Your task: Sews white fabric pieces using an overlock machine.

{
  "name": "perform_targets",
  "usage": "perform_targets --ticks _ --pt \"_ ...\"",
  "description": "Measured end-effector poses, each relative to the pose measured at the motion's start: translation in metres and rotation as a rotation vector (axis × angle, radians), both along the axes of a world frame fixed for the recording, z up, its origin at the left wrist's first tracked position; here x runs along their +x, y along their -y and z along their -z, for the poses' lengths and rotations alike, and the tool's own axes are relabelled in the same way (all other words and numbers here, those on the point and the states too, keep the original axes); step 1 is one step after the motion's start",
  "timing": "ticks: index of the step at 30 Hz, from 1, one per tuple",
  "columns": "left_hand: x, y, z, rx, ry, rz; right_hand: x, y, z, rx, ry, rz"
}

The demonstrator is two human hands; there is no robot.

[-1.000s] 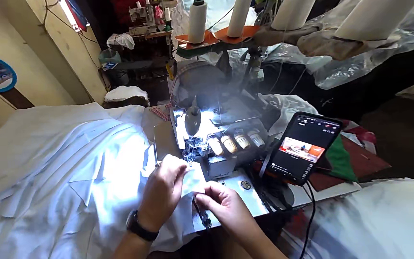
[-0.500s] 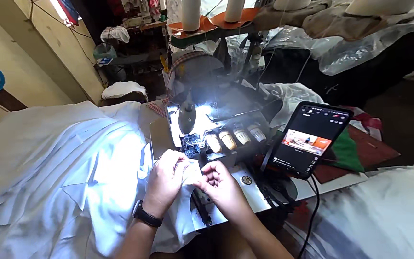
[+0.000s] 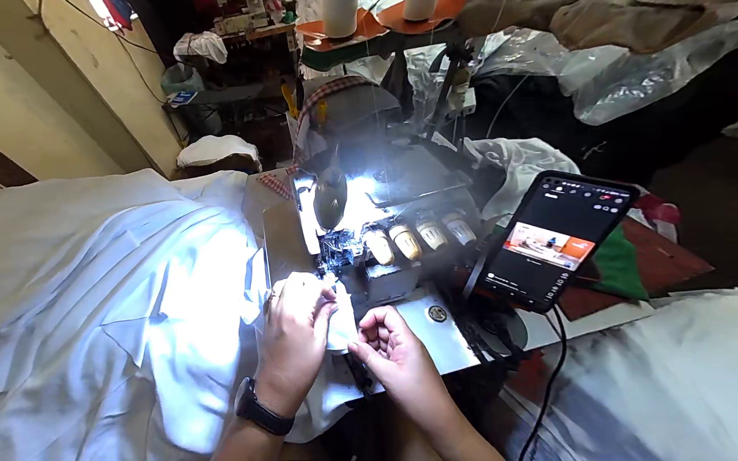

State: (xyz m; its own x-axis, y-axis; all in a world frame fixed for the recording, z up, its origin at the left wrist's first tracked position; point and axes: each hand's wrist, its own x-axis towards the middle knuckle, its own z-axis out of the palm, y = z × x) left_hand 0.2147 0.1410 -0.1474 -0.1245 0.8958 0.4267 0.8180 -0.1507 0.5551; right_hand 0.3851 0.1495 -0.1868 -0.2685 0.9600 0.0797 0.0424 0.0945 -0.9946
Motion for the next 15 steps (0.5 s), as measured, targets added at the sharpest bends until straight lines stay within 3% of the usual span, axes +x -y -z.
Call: perform_targets --ticks 3,5,9,15 --pt "0.012 0.009 0.001 0.178 -0.330 -0.070 -0.002 0.003 0.002 0.049 -0.017 0.002" --pt "0.022 0.018 0.005 0.195 -0.391 -0.107 -0.003 0.002 0.002 0.108 -0.023 0.002" --pt "0.019 0.020 0.018 0.189 -0.277 -0.111 -0.007 -0.008 0.000 0.318 0.037 -0.003" --pt "0.000 0.010 0.018 0.120 -0.176 -0.020 -0.011 -0.012 -0.002 0.608 0.359 0.126"
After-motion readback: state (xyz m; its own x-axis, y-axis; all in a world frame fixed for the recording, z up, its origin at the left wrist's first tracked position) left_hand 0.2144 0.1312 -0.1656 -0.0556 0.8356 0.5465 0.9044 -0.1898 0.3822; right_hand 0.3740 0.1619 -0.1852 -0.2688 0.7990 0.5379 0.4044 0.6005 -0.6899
